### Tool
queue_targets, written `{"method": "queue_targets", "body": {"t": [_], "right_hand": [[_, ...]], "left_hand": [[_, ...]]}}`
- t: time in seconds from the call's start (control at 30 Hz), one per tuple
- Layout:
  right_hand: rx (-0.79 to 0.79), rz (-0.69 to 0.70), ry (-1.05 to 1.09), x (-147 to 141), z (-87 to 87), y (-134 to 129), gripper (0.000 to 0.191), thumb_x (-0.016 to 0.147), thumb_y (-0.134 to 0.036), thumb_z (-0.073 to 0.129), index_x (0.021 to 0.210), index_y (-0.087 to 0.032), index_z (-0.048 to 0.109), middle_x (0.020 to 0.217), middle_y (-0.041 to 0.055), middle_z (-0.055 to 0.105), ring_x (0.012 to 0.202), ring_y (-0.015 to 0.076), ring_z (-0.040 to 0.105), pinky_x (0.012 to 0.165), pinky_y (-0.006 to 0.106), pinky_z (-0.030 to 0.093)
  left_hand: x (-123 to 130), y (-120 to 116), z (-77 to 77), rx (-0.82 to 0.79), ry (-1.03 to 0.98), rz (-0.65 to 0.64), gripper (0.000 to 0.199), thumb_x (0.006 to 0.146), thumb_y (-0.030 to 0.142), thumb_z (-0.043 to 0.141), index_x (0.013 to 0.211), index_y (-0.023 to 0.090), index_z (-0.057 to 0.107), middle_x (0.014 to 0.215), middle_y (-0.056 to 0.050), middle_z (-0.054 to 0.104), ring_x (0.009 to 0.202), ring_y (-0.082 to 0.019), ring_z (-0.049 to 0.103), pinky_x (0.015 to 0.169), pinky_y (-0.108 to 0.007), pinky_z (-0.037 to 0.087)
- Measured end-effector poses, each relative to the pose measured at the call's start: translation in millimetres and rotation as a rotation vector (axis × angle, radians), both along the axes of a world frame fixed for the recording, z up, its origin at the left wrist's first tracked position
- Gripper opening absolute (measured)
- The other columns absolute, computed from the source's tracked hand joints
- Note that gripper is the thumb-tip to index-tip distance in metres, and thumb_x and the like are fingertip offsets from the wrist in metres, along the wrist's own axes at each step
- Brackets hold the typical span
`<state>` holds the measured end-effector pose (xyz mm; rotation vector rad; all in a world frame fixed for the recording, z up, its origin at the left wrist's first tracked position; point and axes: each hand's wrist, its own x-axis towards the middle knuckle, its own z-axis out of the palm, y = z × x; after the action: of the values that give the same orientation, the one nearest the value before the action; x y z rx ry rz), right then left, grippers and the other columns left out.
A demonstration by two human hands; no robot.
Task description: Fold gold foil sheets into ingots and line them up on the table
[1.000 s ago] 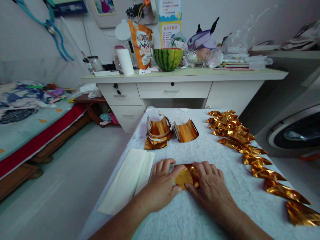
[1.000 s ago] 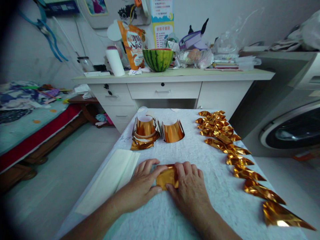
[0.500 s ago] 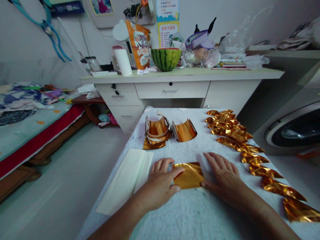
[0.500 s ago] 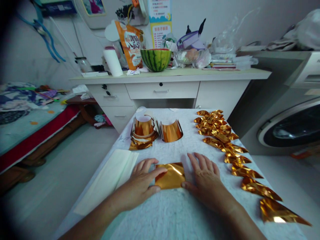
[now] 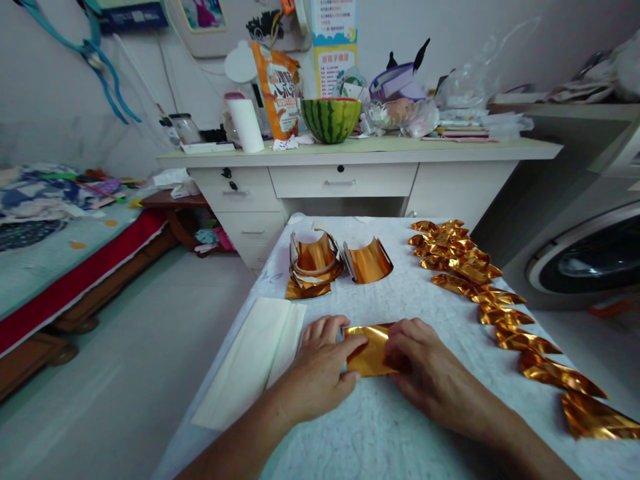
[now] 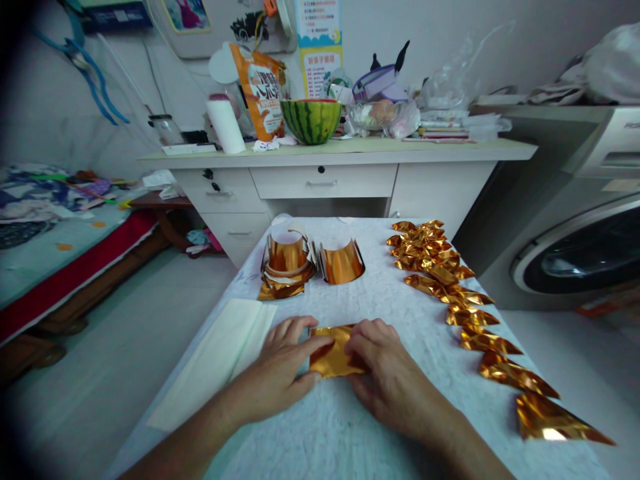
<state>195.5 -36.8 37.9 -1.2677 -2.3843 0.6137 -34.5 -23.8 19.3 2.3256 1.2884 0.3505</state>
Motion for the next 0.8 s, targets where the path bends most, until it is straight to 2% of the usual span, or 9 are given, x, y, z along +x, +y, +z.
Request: {"method": "queue_targets", "body": {"t": [0.13, 0.2, 0.37, 0.53, 0.67, 0.8], "right_hand": [[0.014, -0.012, -0.010, -3.8, -14.3, -0.5, 0.031, 0.075, -0.008, 0.061, 0.103, -0.023, 0.060, 0.113, 0.0067, 0.061, 0.102, 0.0235, 0.055, 0.090, 0.040, 0.042], [0.017, -0.020, -0.020, -2.0, -19.6, 1.1, 0.031, 0.075, -0.009, 0.063, 0.103, -0.022, 0.063, 0.114, 0.0069, 0.062, 0.102, 0.0232, 0.057, 0.090, 0.039, 0.043], [0.075, -0.026, -0.037, -1.1, -19.9, 2.1, 0.027, 0.077, -0.008, 0.063, 0.100, -0.022, 0.066, 0.110, 0.0069, 0.066, 0.099, 0.0219, 0.061, 0.086, 0.035, 0.047], [0.117, -0.005, 0.001, -2.3, -16.2, 1.6, 0.026, 0.082, -0.004, 0.053, 0.096, -0.021, 0.066, 0.105, 0.0063, 0.067, 0.096, 0.0192, 0.062, 0.085, 0.031, 0.048], [0.049, -0.023, 0.008, 0.0, -15.8, 4.8, 0.019, 0.088, -0.009, 0.049, 0.090, -0.020, 0.065, 0.094, 0.0057, 0.065, 0.087, 0.0183, 0.061, 0.079, 0.031, 0.048], [-0.026, -0.102, -0.003, 4.6, -19.1, 8.8, 0.017, 0.092, -0.016, 0.050, 0.082, -0.021, 0.063, 0.086, 0.0042, 0.063, 0.081, 0.0179, 0.059, 0.072, 0.030, 0.047]], "left_hand": [[5.2, -1.9, 4.0, 0.091, -0.044, 0.056, 0.046, 0.067, 0.015, 0.066, 0.110, 0.031, 0.061, 0.132, -0.003, 0.042, 0.125, -0.028, 0.035, 0.107, -0.046, 0.027], [8.7, -2.7, 6.5, 0.099, -0.073, 0.043, 0.036, 0.066, 0.013, 0.067, 0.099, 0.027, 0.063, 0.124, -0.003, 0.047, 0.119, -0.026, 0.040, 0.103, -0.042, 0.031], [14.1, -2.3, 4.7, 0.029, -0.079, -0.053, 0.017, 0.074, 0.023, 0.072, 0.085, 0.021, 0.060, 0.097, -0.001, 0.057, 0.096, -0.021, 0.050, 0.086, -0.035, 0.040], [14.6, -0.2, 0.0, 0.025, -0.091, -0.084, 0.003, 0.085, 0.020, 0.064, 0.083, 0.020, 0.061, 0.089, -0.001, 0.060, 0.090, -0.018, 0.053, 0.078, -0.030, 0.041], [15.0, 0.0, 1.0, 0.033, -0.110, -0.081, 0.013, 0.091, 0.016, 0.053, 0.083, 0.020, 0.063, 0.088, -0.001, 0.061, 0.089, -0.017, 0.055, 0.079, -0.029, 0.042], [15.5, 0.3, 2.7, 0.004, -0.106, -0.029, 0.013, 0.088, 0.014, 0.054, 0.084, 0.020, 0.064, 0.089, -0.002, 0.061, 0.089, -0.017, 0.056, 0.078, -0.028, 0.043]]}}
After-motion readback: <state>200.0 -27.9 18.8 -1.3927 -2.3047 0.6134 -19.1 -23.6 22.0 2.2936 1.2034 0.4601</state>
